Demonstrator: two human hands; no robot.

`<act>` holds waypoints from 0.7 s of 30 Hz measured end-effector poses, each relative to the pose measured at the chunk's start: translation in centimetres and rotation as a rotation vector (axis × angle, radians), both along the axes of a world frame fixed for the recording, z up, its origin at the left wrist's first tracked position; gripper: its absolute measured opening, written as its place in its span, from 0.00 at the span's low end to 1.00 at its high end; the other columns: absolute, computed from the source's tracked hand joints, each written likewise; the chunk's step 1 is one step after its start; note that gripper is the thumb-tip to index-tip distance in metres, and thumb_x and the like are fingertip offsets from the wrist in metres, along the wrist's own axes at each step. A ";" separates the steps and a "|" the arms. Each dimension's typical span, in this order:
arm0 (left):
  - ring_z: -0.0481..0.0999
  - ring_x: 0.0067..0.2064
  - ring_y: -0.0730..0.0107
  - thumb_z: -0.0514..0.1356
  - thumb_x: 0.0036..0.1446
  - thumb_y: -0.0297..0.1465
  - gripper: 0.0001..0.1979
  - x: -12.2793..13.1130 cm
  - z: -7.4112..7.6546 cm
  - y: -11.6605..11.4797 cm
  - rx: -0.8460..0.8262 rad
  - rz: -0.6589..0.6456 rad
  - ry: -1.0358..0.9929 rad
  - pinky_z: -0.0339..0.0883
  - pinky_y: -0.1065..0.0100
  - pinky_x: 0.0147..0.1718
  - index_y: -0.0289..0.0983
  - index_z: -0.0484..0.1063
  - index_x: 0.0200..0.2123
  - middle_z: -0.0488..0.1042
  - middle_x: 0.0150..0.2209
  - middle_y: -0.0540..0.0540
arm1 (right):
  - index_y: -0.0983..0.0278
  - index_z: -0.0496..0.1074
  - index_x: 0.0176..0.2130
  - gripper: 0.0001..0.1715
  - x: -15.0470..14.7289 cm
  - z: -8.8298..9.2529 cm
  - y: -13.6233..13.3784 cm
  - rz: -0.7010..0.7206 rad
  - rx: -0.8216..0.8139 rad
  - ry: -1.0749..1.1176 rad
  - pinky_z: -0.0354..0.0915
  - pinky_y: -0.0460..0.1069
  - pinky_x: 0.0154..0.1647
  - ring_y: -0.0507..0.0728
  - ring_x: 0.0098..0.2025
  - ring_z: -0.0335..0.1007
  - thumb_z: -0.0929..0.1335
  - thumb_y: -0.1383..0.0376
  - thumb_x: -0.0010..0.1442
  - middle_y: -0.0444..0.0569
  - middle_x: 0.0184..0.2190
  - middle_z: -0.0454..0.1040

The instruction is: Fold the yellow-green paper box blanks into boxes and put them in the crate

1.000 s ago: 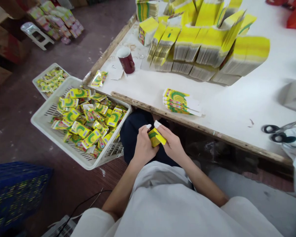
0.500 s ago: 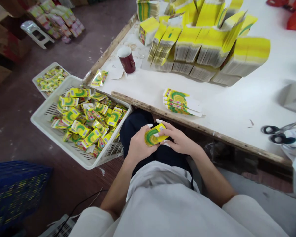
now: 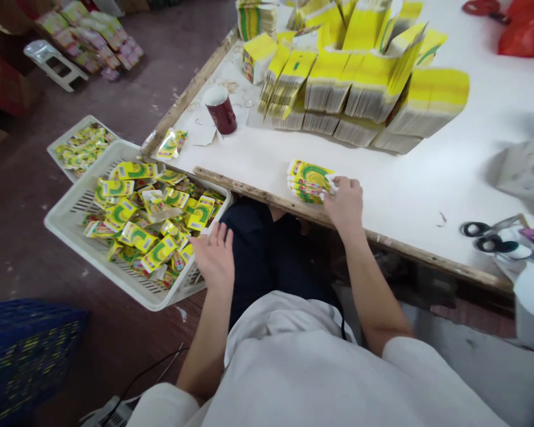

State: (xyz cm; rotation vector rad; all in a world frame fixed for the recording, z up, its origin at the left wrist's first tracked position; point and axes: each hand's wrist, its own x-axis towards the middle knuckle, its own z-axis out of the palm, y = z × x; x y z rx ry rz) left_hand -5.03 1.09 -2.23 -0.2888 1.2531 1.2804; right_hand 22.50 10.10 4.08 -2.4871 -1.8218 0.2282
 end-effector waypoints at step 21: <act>0.76 0.50 0.54 0.67 0.41 0.61 0.35 5.7 3.3 0.0 0.423 -0.057 -0.153 0.72 0.56 0.50 0.40 0.74 0.43 0.76 0.46 0.41 | 0.59 0.60 0.36 0.13 -9.5 3.6 -5.8 0.142 -0.441 0.858 0.61 0.47 0.29 0.51 0.27 0.62 0.69 0.64 0.55 0.40 0.28 0.66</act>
